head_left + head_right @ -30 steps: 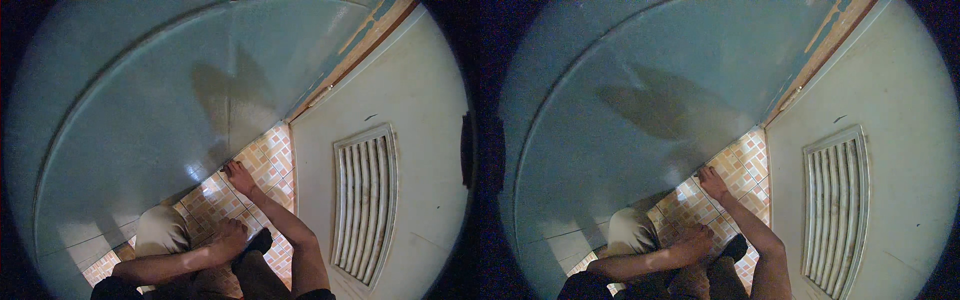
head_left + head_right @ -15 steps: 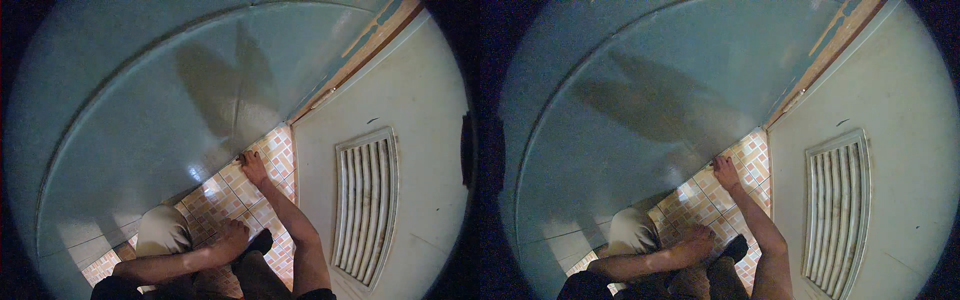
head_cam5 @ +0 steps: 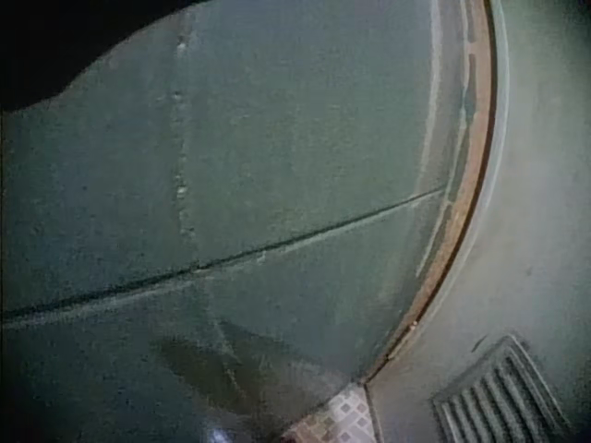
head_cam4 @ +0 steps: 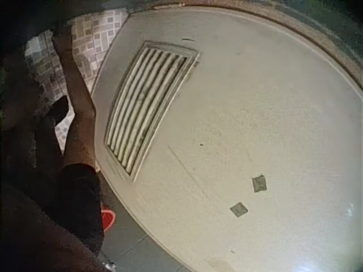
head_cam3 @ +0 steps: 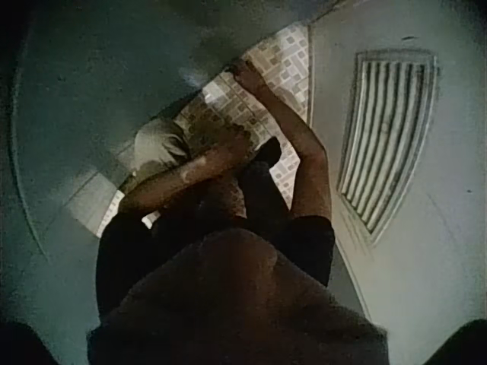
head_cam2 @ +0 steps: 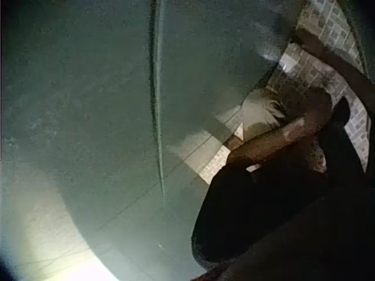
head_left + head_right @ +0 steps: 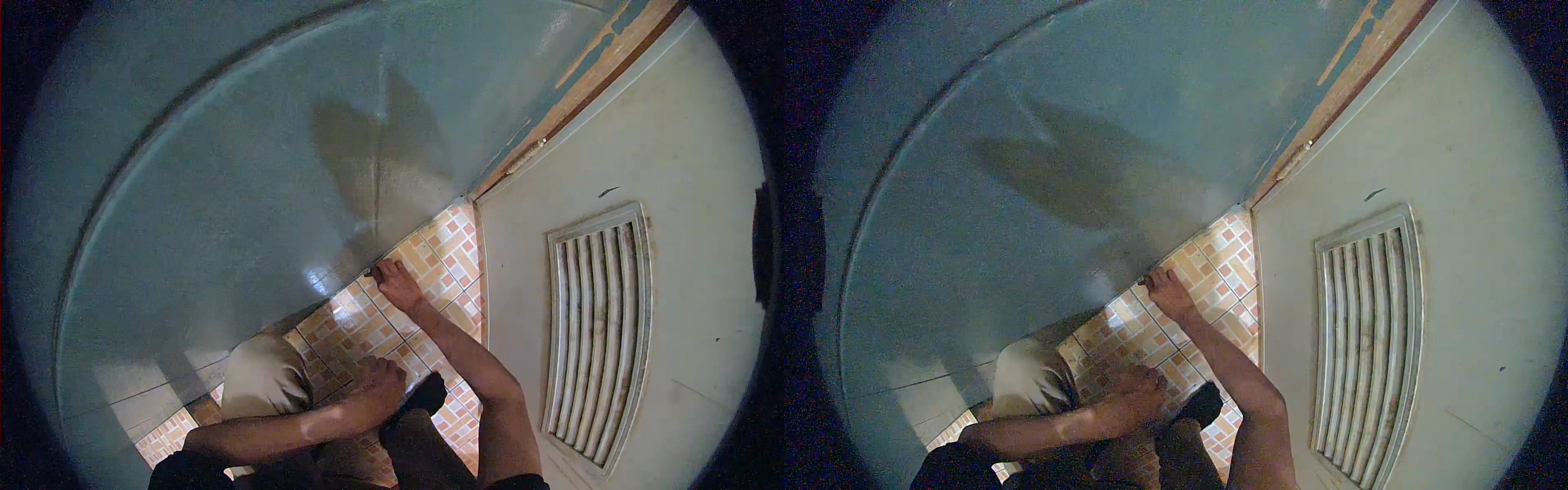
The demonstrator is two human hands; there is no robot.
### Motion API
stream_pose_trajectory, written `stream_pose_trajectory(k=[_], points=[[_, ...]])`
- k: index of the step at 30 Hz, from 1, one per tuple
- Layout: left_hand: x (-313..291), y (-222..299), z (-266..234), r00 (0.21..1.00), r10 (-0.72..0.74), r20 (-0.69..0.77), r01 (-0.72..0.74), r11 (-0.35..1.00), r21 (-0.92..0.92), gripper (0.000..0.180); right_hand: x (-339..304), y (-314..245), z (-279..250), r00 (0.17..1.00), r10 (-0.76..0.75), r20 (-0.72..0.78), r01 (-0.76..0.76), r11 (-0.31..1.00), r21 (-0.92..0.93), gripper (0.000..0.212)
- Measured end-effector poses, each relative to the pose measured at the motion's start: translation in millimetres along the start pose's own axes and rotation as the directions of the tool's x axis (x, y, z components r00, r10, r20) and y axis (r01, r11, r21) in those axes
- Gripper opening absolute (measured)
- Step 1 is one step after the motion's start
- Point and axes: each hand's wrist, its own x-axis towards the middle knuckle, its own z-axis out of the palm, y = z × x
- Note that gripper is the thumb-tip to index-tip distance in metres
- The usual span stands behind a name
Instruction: The person scrubs the corner of a tiled floor using a small brown scouring pad, moving the pad repeatedly along the edge where the floor meets the wall.
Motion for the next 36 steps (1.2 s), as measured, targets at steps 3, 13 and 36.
stream_pose_trajectory(k=[3, 13, 36], points=[[-1.3, -1.7, -6.5, 0.999, 0.026, -0.04, -0.026, 1.0, 0.005, 0.027, 1.3, 21.2, 2.6, 0.997, 0.062, 0.037, -0.062, 0.998, 0.011, 0.03], [1.7, 3.5, -12.7, 0.996, -0.084, 0.009, 0.085, 0.988, -0.132, 0.025, -1.8, 26.1, -15.0, 0.966, 0.258, -0.032, -0.255, 0.963, 0.085, 0.026], [12.8, 18.6, 28.0, 0.998, -0.032, -0.058, 0.031, 0.999, -0.01, 0.027, -13.7, 25.0, 44.1, 0.881, 0.455, -0.125, -0.358, 0.817, 0.452, 0.019]])
